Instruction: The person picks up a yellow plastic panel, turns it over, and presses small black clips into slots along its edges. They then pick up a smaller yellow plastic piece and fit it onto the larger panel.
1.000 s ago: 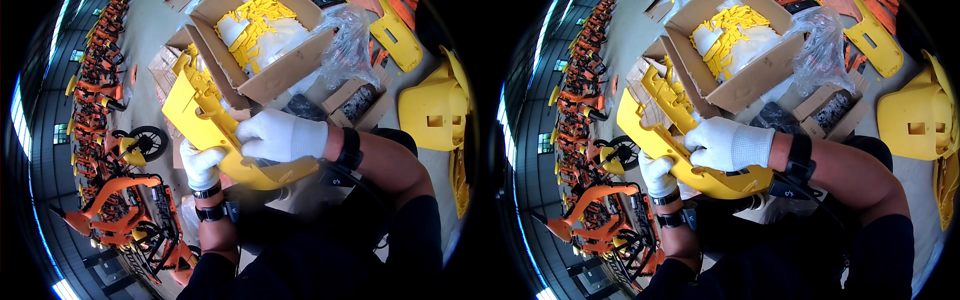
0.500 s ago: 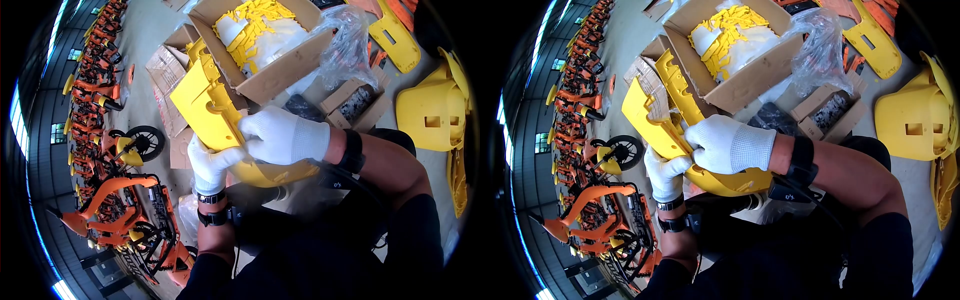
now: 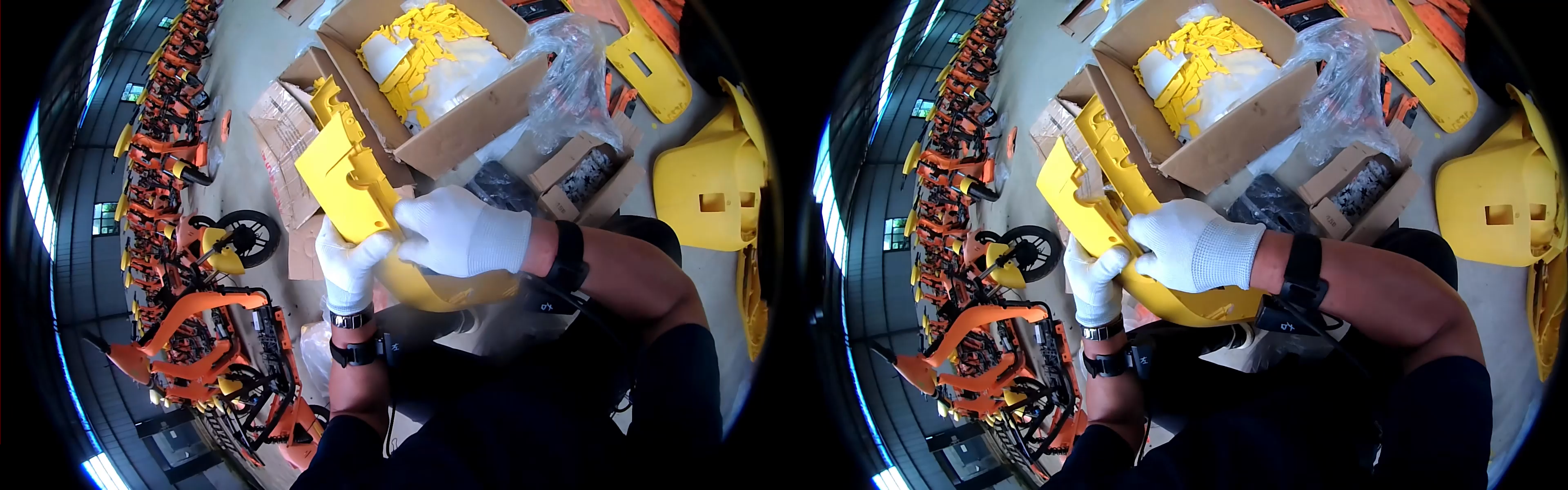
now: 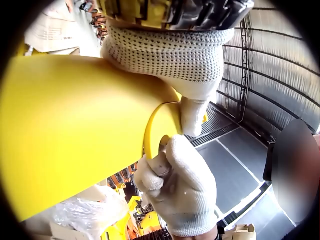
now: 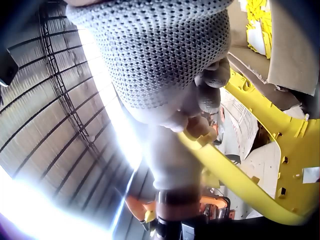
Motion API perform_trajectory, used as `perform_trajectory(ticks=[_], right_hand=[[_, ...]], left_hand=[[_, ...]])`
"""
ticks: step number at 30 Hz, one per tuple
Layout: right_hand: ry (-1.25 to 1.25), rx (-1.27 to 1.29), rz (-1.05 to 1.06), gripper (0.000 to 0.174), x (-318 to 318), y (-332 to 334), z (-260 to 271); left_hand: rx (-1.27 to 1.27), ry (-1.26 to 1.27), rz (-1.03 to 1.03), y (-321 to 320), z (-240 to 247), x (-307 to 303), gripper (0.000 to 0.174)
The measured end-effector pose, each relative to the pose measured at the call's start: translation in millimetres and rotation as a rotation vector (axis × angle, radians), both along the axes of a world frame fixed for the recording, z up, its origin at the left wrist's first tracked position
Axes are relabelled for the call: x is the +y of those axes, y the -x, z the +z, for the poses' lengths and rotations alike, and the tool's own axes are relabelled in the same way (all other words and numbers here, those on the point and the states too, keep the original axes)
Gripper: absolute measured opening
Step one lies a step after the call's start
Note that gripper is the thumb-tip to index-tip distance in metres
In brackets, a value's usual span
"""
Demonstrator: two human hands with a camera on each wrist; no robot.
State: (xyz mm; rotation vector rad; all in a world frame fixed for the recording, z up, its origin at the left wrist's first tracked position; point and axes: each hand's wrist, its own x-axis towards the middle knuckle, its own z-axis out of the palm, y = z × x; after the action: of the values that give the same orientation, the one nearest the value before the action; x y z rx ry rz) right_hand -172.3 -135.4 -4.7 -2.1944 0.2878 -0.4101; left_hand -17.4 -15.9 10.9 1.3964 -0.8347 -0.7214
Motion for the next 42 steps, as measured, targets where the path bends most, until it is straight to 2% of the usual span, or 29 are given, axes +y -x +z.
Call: perform_trajectory(ticks=[2, 3, 5, 8, 9, 11, 14, 17, 23, 29, 35, 38, 42], right_hand=[[-0.067, 0.044, 0.019, 0.029, 5.7, 3.1, 4.7], [-0.087, 0.133, 0.083, 0.031, 9.2, -1.7, -1.3], [-0.099, 0.094, 0.194, 0.033, 7.1, -1.4, -2.3], [-0.289, -0.086, 0.134, 0.032, -9.2, 2.6, 12.8], [-0.276, -0.269, 0.069, 0.029, -11.3, 1.3, 11.2], [-0.45, -0.318, 0.08, 0.028, -14.1, 1.9, 16.6], [-0.337, -0.221, 0.09, 0.032, -16.4, 5.4, 27.3], [-0.282, -0.228, 0.08, 0.03, -15.6, 1.9, 20.9], [-0.271, -0.249, 0.062, 0.028, -14.3, 4.3, 17.6], [-0.176, -0.252, 0.003, 0.026, -10.4, 6.4, 23.6], [-0.175, -0.323, 0.111, 0.027, -14.7, 2.2, 20.3], [-0.148, -0.172, 0.103, 0.027, -11.0, 10.5, 38.7], [-0.051, -0.215, -0.07, 0.024, -3.7, -0.3, 29.2]], left_hand=[[-0.034, 0.102, 0.03, -5.7, 5.6, -5.5, 0.078], [-0.085, 0.111, 0.041, 4.3, 30.5, -11.9, 0.079], [-0.134, 0.112, 0.005, 0.6, 46.2, -9.0, 0.08], [-0.037, 0.179, 0.006, -13.4, 31.1, -2.5, 0.079], [0.006, 0.197, -0.001, -15.6, 27.8, -1.8, 0.079], [0.032, 0.164, 0.008, -12.7, 27.3, 0.3, 0.081], [0.019, 0.124, -0.001, -11.5, 26.0, 1.7, 0.084], [-0.006, 0.118, -0.036, -3.7, 25.5, -1.7, 0.085], [0.015, 0.053, -0.155, -1.2, 34.0, -0.3, 0.089], [0.039, 0.128, -0.122, 7.3, 30.0, -0.3, 0.087], [-0.042, 0.044, 0.002, 11.7, 33.4, 1.5, 0.077], [-0.099, 0.046, 0.06, 16.4, 33.8, -1.2, 0.071], [-0.19, 0.026, 0.144, 23.0, 34.7, -4.8, 0.067]])
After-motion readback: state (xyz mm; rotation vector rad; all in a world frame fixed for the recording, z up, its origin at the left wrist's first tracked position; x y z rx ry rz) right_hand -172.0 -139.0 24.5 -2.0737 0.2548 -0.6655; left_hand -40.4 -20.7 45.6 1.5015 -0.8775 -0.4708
